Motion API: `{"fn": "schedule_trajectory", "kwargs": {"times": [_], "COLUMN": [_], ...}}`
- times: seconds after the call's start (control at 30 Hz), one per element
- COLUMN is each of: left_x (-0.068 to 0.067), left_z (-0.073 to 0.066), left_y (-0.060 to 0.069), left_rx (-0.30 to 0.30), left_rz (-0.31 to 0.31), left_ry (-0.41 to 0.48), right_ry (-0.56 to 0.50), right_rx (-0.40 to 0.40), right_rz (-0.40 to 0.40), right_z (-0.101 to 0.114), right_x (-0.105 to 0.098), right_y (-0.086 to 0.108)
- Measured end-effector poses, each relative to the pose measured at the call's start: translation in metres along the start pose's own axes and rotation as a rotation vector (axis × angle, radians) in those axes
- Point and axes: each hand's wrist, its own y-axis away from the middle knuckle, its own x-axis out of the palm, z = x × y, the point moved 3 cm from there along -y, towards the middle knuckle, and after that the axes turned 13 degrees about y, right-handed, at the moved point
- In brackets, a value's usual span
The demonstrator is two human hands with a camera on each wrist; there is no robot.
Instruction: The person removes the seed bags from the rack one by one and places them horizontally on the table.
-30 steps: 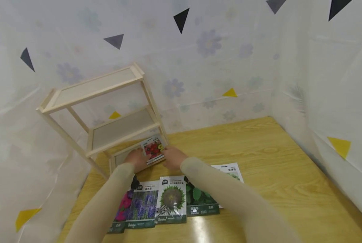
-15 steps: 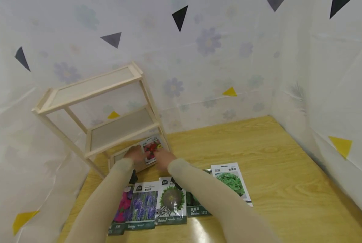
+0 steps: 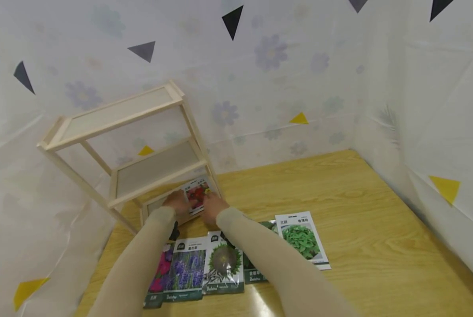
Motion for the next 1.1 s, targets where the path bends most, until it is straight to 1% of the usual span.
{"fn": "schedule_trajectory", "kwargs": {"times": [0.07,0.13,0.23,0.43,0.57,0.7,0.8,0.97,1.1], "left_x": [0.002,0.005,0.008,0.007,0.008,0.011,0.014,0.015,0.011], "left_z": [0.001,0.002,0.003,0.001,0.001,0.004,0.006,0.006,0.001], "left_y": [-0.001,-0.001,0.001,0.009,0.012,0.01,0.008,0.01,0.018], "left_rx": [0.012,0.022,0.043,0.04,0.038,0.045,0.052,0.056,0.046], "left_rz": [-0.007,-0.008,0.009,0.055,0.067,0.073,0.079,0.071,0.052], "left_ry": [0.004,-0.012,-0.015,0.008,-0.022,-0.06,-0.067,-0.055,-0.045], "right_ry": [-0.017,-0.03,-0.036,-0.031,-0.025,-0.031,-0.029,-0.02,-0.039], "right_rx": [0.025,0.043,0.046,0.059,0.06,0.063,0.07,0.065,0.067], "right_rz": [0.016,0.021,0.022,0.04,0.057,0.098,0.139,0.18,0.176], "right_z": [-0.001,-0.001,-0.001,-0.004,-0.005,-0.007,-0.008,-0.005,-0.002], "right_x": [0.002,0.003,0.005,0.012,0.016,0.021,0.023,0.018,0.01], "right_y": [0.0,0.001,0.0,-0.006,-0.009,-0.009,-0.008,-0.003,0.002]}}
